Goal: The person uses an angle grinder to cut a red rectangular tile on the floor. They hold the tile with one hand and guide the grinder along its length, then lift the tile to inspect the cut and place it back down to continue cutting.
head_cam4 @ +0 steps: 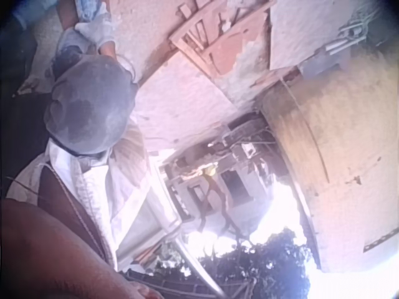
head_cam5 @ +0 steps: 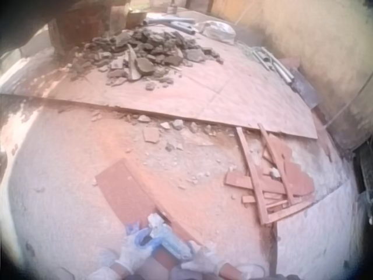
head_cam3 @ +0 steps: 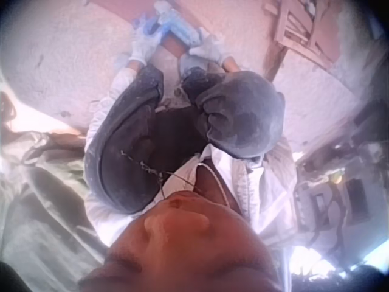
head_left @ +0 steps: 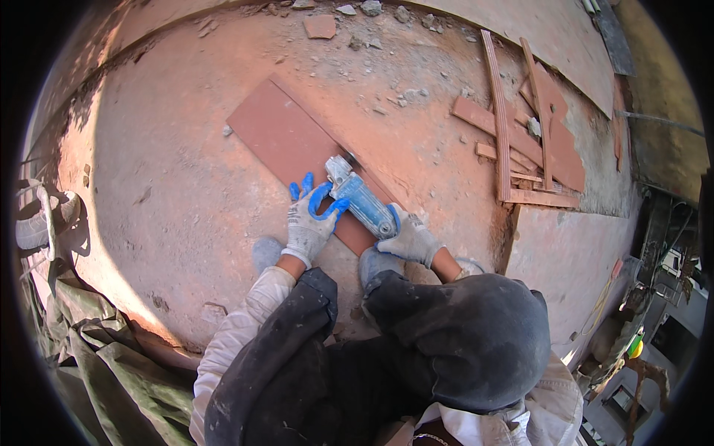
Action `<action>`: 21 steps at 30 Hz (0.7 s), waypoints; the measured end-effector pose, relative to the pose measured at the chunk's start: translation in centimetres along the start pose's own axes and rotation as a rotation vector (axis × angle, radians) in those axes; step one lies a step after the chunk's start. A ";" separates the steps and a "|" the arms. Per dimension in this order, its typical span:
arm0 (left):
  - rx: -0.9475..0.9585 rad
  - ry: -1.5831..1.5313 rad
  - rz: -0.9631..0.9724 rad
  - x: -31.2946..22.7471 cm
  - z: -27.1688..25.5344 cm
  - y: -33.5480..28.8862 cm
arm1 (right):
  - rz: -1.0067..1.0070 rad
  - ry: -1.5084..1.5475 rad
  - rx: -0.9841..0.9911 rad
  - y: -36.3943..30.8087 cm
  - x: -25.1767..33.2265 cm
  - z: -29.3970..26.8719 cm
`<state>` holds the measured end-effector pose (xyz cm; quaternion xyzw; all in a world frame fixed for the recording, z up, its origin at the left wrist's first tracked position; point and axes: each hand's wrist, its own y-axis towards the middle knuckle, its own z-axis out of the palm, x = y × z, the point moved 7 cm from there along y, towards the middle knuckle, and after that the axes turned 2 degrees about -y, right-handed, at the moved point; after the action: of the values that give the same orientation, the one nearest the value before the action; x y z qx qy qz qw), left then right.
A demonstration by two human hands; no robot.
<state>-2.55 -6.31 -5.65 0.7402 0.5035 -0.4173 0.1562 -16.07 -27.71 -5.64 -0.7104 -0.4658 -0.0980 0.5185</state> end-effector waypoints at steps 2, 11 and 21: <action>0.001 -0.001 -0.008 0.2 0.1 0.0 | -0.023 0.021 -0.015 0.0 0.1 0.0; 0.030 -0.022 0.037 0.6 0.3 -0.3 | -0.053 0.038 -0.022 -0.3 -0.1 0.6; -0.026 -0.129 0.111 -1.8 -0.5 -1.5 | -0.211 0.189 -0.074 -1.1 -0.8 0.7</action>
<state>-3.87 -6.47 -3.67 0.7366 0.4560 -0.4482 0.2205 -17.60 -27.52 -5.69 -0.6636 -0.4830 -0.2357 0.5204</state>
